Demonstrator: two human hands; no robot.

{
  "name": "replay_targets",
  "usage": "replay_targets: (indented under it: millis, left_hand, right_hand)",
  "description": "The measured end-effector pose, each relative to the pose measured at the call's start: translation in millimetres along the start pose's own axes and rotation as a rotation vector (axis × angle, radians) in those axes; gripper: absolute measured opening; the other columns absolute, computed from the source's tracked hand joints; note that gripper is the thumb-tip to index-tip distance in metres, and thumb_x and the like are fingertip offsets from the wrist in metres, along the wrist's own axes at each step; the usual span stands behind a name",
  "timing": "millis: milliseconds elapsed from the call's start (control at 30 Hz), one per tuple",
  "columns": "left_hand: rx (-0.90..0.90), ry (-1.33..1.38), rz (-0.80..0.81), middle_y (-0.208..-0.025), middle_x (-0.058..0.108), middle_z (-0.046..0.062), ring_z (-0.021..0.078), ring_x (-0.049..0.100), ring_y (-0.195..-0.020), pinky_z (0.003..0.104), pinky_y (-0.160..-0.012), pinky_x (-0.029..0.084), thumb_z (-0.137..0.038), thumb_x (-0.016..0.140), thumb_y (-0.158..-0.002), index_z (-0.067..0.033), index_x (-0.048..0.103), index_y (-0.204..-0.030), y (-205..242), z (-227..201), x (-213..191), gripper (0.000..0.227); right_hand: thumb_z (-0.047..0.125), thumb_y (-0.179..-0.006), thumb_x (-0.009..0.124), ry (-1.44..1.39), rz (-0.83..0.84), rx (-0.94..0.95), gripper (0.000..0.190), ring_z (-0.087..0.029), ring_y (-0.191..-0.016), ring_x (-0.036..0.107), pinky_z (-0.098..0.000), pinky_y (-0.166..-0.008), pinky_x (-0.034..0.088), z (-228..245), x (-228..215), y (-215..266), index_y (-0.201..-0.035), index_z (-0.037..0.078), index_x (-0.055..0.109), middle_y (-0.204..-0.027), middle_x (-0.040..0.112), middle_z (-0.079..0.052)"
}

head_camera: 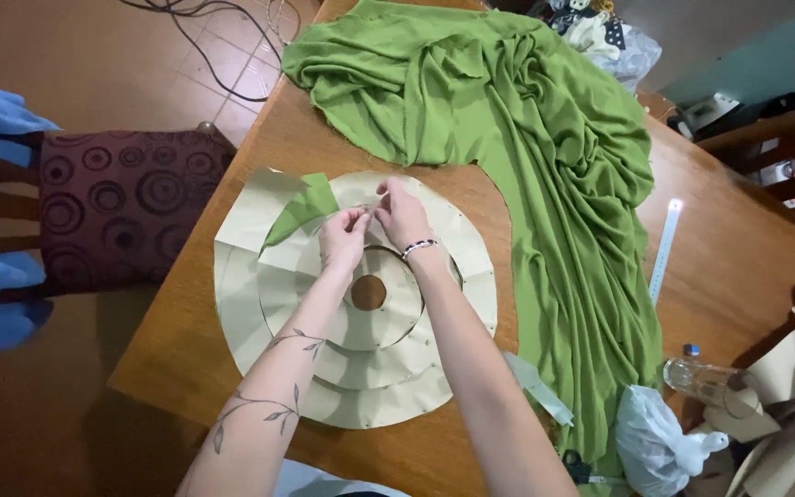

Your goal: The person is pinning a spiral-shaped paper pattern onto a piece of green fabric laid out on a wooden table to prepare for cutting.

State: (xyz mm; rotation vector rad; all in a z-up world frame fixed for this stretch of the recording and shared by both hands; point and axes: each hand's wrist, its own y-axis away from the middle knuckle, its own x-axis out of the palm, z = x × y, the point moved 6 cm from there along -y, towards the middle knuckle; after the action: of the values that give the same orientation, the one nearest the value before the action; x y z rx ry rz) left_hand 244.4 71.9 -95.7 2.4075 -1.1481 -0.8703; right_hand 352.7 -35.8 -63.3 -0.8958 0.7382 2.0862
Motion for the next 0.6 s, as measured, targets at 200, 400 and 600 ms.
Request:
replay_targets:
  millis: [200, 400, 600]
  left_hand:
    - [-0.043, 0.001, 0.023, -0.097, 0.076, -0.014, 0.0129, 0.070, -0.103, 0.030, -0.090, 0.051, -0.042, 0.071, -0.089, -0.0394, 0.076, -0.100, 17, -14, -7, 0.013]
    - [-0.026, 0.016, 0.002, -0.099, 0.077, -0.008, 0.0157, 0.071, -0.102, 0.031, -0.090, 0.049, -0.036, 0.070, -0.090, -0.0333, 0.077, -0.103, 12, -10, -5, 0.014]
    - [-0.040, 0.030, -0.047, -0.092, 0.077, -0.011, 0.0126, 0.072, -0.095, 0.030, -0.086, 0.049, -0.034, 0.073, -0.088, -0.0337, 0.078, -0.099, 16, -13, -6, 0.012]
  right_hand:
    - [0.014, -0.089, 0.072, 0.134, 0.029, -0.033, 0.036, -0.031, -0.099, 0.070, -0.0446, -0.091, 0.056, -6, 9, -8, -0.114, 0.023, 0.048, -0.094, 0.071, -0.004]
    - [0.016, -0.092, 0.063, 0.197, 0.065, -0.157, 0.023, -0.034, -0.106, 0.065, -0.0433, -0.093, 0.055, -8, 19, -16, -0.109, 0.021, 0.048, -0.101, 0.063, -0.008]
    - [0.014, -0.093, 0.053, 0.246, 0.062, -0.141, 0.015, -0.039, -0.103, 0.063, -0.0480, -0.091, 0.055, -19, -10, 3, -0.108, 0.017, 0.053, -0.100, 0.057, -0.014]
